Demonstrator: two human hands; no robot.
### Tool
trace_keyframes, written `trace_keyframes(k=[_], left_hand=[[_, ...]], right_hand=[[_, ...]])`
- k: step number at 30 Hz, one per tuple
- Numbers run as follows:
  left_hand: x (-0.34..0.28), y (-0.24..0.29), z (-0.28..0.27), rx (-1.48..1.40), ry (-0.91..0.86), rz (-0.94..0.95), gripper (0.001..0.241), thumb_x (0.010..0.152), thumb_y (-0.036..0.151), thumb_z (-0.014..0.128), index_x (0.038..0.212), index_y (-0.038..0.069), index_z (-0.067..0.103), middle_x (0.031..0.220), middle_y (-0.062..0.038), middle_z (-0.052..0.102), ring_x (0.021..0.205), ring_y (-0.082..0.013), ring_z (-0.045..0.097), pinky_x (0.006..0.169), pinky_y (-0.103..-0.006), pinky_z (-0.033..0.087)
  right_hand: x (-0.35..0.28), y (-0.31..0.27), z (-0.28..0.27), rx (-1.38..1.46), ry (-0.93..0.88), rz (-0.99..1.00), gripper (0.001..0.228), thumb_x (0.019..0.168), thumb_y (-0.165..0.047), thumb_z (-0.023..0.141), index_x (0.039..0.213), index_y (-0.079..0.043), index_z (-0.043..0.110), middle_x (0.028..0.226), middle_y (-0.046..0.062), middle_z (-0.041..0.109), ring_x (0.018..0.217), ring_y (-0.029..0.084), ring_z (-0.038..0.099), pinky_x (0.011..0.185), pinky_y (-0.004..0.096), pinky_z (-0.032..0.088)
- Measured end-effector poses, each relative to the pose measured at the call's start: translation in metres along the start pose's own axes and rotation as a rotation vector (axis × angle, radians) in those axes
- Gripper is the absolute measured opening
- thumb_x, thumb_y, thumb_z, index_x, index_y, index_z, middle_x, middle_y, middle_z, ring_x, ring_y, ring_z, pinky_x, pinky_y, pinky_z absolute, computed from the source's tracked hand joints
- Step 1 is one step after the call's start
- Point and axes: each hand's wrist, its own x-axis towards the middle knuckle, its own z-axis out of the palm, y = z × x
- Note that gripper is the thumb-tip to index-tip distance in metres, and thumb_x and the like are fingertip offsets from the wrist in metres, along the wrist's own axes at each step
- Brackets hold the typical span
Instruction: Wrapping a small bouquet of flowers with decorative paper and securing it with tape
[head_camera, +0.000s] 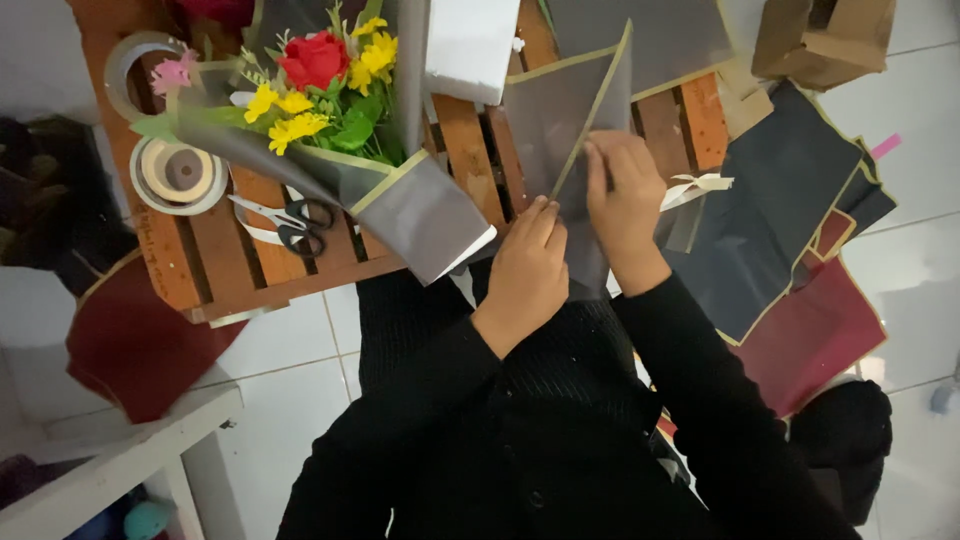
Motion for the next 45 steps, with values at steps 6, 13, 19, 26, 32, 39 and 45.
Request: trace_keyframes(k=[6,13,19,26,32,39,45], left_hand=[[-0.01,-0.031,0.032,0.03,0.053,0.164,0.039,0.089,0.004,0.047,0.124,-0.012,0.056,0.139,-0.027,0.051,0.14,-0.0429,0.042,0.118,-0.0533,0.031],[-0.011,-0.032,0.036,-0.043,0.074,0.139,0.037,0.095,-0.001,0.041,0.128,-0.013,0.054,0.139,-0.027,0.05,0.139,-0.044,0.041,0.12,-0.0541,0.028],[-0.01,-0.03,0.032,-0.013,0.065,0.175,0.038,0.095,0.001,0.041,0.127,-0.014,0.053,0.139,-0.028,0.048,0.141,-0.0465,0.04,0.118,-0.0552,0.03],[-0.009,-0.024,0.022,-0.067,0.034,0.118,0.038,0.099,0.001,0.036,0.131,-0.012,0.053,0.139,-0.026,0.049,0.138,-0.0435,0.042,0.118,-0.054,0.03],[-0.009,-0.029,0.025,0.029,0.012,0.148,0.037,0.092,0.003,0.043,0.124,-0.01,0.057,0.139,-0.026,0.051,0.14,-0.0438,0.043,0.115,-0.0525,0.035],[-0.004,-0.014,0.003,0.018,0.011,0.107,0.032,0.096,-0.001,0.047,0.122,-0.014,0.061,0.132,-0.028,0.056,0.133,-0.0437,0.049,0.114,-0.0517,0.037],[-0.01,-0.028,0.027,0.063,0.029,0.144,0.04,0.086,0.003,0.056,0.122,-0.012,0.061,0.136,-0.029,0.054,0.138,-0.0461,0.045,0.115,-0.0531,0.037]], right_hand=[[-0.006,-0.01,-0.006,0.062,-0.063,-0.078,0.002,0.097,0.001,0.077,0.096,0.001,0.075,0.092,0.012,0.072,0.089,0.033,0.073,0.078,0.04,0.061],[-0.015,-0.012,-0.007,0.097,-0.097,-0.101,0.003,0.096,-0.001,0.078,0.098,0.002,0.077,0.094,0.012,0.073,0.092,0.033,0.073,0.081,0.04,0.062],[-0.015,-0.013,-0.008,0.126,-0.118,-0.113,0.004,0.094,0.003,0.078,0.099,0.003,0.077,0.093,0.013,0.073,0.093,0.035,0.072,0.082,0.042,0.061],[-0.013,-0.018,-0.009,0.087,-0.148,-0.114,0.006,0.095,-0.001,0.078,0.099,0.003,0.077,0.096,0.012,0.074,0.094,0.033,0.072,0.082,0.04,0.061],[-0.015,-0.017,-0.008,0.067,-0.192,-0.098,0.006,0.096,-0.005,0.079,0.098,0.001,0.077,0.099,0.011,0.073,0.096,0.033,0.071,0.081,0.041,0.06],[-0.022,0.003,-0.005,0.042,-0.327,-0.054,0.011,0.092,-0.013,0.082,0.1,-0.006,0.081,0.106,0.006,0.073,0.098,0.028,0.069,0.08,0.038,0.055],[-0.02,0.007,-0.008,0.029,-0.397,-0.013,0.015,0.087,-0.018,0.085,0.1,-0.011,0.082,0.109,0.005,0.073,0.1,0.03,0.067,0.081,0.04,0.052]])
